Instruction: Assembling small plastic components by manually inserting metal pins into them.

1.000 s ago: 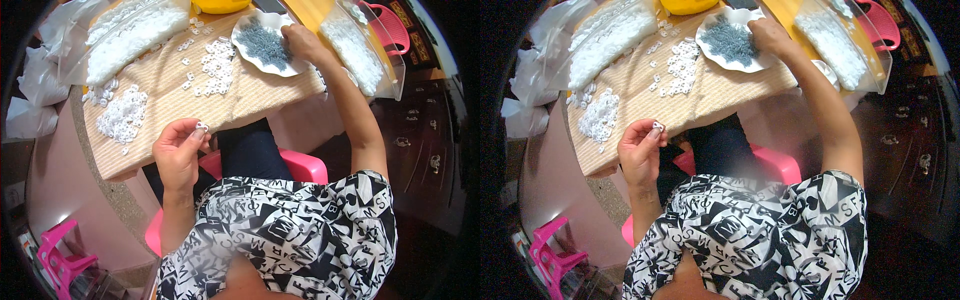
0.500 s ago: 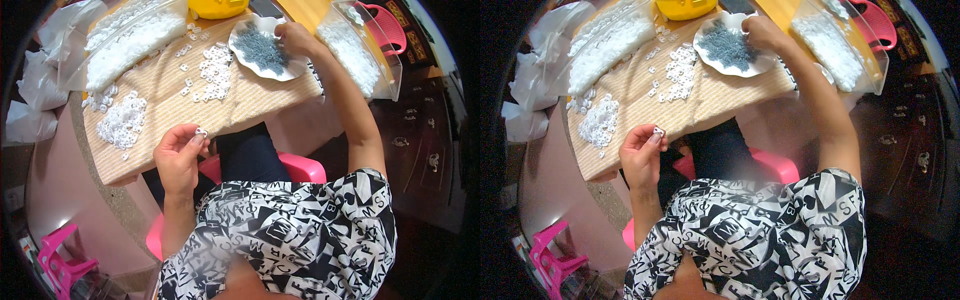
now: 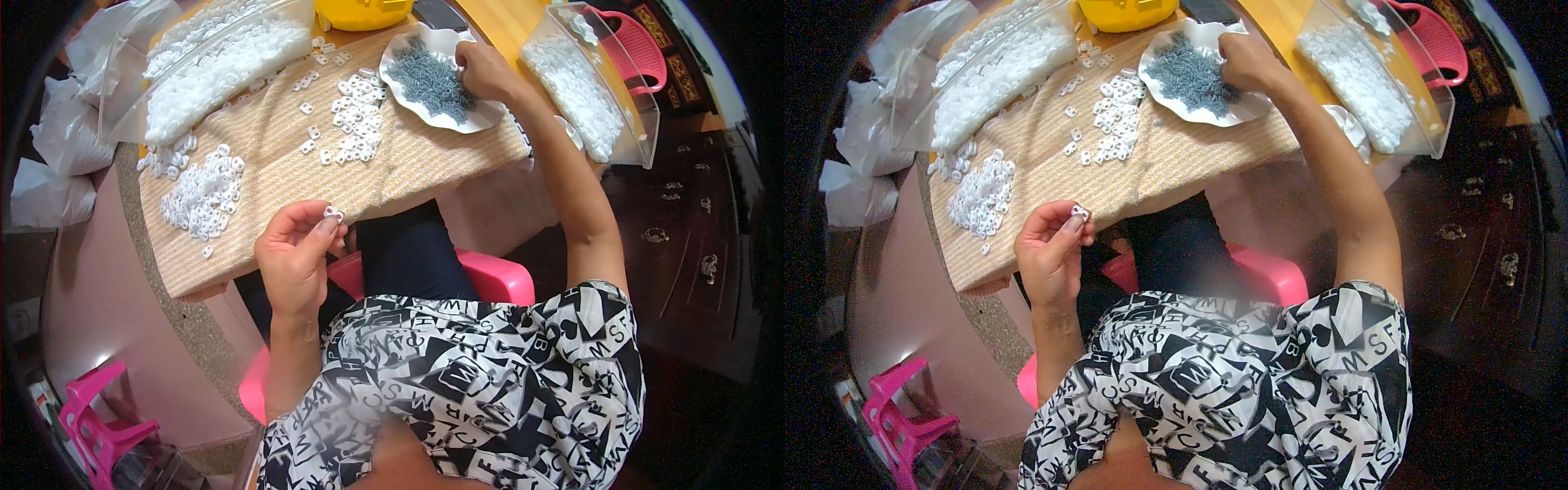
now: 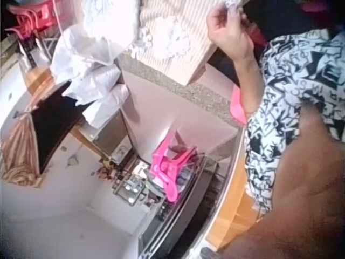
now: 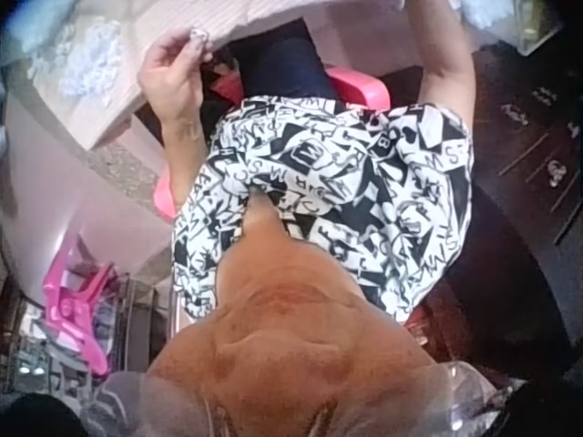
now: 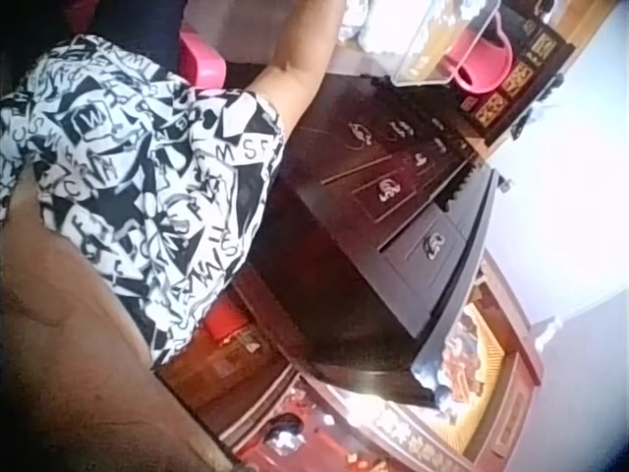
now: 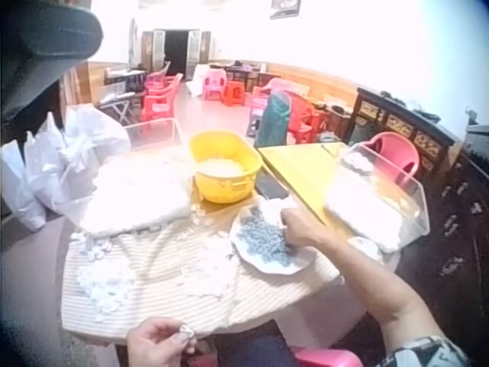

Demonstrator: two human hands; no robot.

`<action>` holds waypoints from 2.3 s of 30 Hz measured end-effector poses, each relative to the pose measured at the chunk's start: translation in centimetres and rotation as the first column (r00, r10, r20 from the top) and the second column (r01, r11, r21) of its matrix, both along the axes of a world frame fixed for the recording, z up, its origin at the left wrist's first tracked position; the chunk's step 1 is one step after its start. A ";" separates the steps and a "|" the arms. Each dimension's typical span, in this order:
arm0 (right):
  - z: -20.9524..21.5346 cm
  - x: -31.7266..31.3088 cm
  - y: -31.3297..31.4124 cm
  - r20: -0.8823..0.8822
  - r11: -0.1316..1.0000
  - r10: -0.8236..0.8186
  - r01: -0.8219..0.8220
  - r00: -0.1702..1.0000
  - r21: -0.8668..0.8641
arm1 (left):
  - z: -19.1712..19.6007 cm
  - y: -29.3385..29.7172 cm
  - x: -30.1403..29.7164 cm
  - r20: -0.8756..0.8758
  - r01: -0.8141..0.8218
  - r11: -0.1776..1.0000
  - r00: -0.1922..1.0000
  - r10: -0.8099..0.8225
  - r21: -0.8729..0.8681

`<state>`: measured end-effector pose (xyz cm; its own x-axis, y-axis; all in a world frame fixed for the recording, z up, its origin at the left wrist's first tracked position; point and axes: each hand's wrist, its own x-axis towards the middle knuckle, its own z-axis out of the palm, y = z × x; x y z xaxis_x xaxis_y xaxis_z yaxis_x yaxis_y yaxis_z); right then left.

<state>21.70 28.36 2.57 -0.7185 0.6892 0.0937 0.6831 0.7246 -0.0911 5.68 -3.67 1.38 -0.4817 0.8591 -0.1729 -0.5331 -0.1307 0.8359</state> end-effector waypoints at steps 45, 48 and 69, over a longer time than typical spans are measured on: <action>2.2 -4.5 -23.8 -0.680 0.425 -0.422 -0.532 0.599 -0.732 | 0.8 -1.1 1.1 -0.068 -0.024 0.999 0.997 0.026 0.040; 2.1 -4.7 -24.0 -0.658 0.469 -0.391 -0.476 0.644 -0.744 | 0.5 -1.1 1.2 -0.159 -0.042 0.998 0.986 0.047 0.036; 1.9 -3.7 -22.6 -0.653 0.317 -0.459 -0.576 0.602 -0.754 | 0.0 -0.5 1.2 -0.070 -0.097 0.992 0.992 0.103 0.086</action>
